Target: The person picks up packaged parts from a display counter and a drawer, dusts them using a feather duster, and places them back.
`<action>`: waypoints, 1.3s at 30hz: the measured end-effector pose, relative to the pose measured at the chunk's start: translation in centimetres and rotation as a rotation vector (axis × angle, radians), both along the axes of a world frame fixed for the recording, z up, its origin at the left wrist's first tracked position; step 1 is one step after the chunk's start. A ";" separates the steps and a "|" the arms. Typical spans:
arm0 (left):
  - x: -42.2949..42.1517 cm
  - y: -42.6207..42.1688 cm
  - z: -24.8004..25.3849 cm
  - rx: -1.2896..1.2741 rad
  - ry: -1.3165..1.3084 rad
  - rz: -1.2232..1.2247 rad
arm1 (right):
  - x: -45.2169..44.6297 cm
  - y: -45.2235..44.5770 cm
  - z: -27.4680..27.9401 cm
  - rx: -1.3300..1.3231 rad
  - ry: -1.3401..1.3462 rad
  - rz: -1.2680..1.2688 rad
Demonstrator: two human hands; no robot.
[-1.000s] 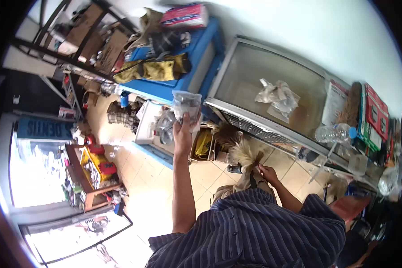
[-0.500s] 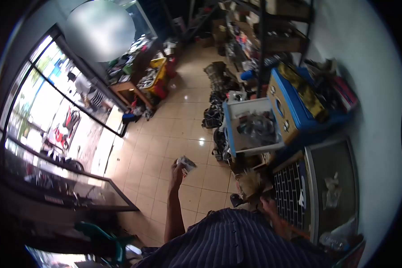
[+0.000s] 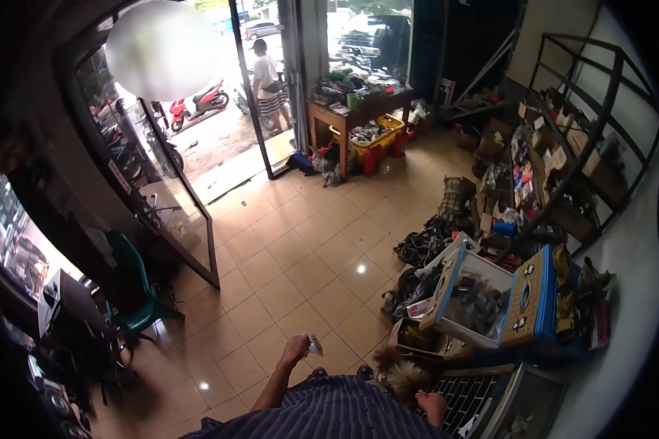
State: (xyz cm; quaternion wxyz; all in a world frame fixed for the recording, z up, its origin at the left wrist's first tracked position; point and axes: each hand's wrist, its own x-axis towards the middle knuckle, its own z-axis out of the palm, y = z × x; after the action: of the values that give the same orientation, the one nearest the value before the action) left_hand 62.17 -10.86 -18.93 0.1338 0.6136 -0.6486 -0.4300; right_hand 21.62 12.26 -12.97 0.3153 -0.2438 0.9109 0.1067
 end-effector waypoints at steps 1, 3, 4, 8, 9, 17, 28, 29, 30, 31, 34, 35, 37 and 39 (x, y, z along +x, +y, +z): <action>0.2 0.1 -0.4 0.080 0.055 0.028 | 0.7 -1.4 0.9 -0.016 -0.079 0.058; -0.5 0.8 2.8 0.123 0.258 0.320 | 2.0 -3.7 0.4 -0.133 -0.213 0.158; -0.8 0.7 4.5 0.175 0.452 0.579 | 2.6 -4.4 -1.9 -0.243 -0.269 0.196; 0.3 -0.4 7.3 0.143 0.544 0.695 | 8.1 -9.4 -3.8 -0.586 -0.419 0.296; 0.6 -0.8 8.3 0.065 0.624 0.700 | 9.7 -10.4 -3.6 -0.737 -0.528 0.281; 8.0 0.1 2.5 -0.381 0.149 0.801 | 12.6 -15.6 -2.4 -0.560 -0.877 0.470; 9.4 3.2 4.5 -0.417 0.410 0.665 | 15.3 -18.6 -2.8 -0.517 -0.845 0.621; 9.2 2.7 4.9 -0.412 0.416 0.668 | 16.5 -18.1 -0.9 -0.535 -0.858 0.605; 9.2 2.3 5.3 -0.230 1.008 0.840 | 16.5 -18.6 -1.0 -0.551 -0.850 0.561; 9.2 2.2 5.4 -0.008 1.595 0.974 | 16.7 -18.8 -0.8 -0.548 -0.850 0.557; 9.9 1.2 4.4 -0.169 1.596 0.734 | 15.8 -19.7 -2.2 -0.622 -0.840 0.857; 9.8 1.7 6.7 -0.183 1.620 0.742 | 17.2 -19.2 1.4 -0.567 -0.845 0.712; 9.5 1.9 9.0 -0.162 1.674 0.820 | 19.8 -18.9 6.9 -0.540 -0.889 0.441; 9.5 1.5 7.0 -0.111 1.689 0.872 | 20.4 -19.2 6.4 -0.599 -0.835 0.419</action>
State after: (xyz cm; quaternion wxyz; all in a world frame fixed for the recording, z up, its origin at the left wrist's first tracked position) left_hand 71.72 -9.32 -11.95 0.7359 0.2808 -0.0712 -0.6121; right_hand 41.98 -6.90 -6.54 0.5385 -0.5202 0.6312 -0.2025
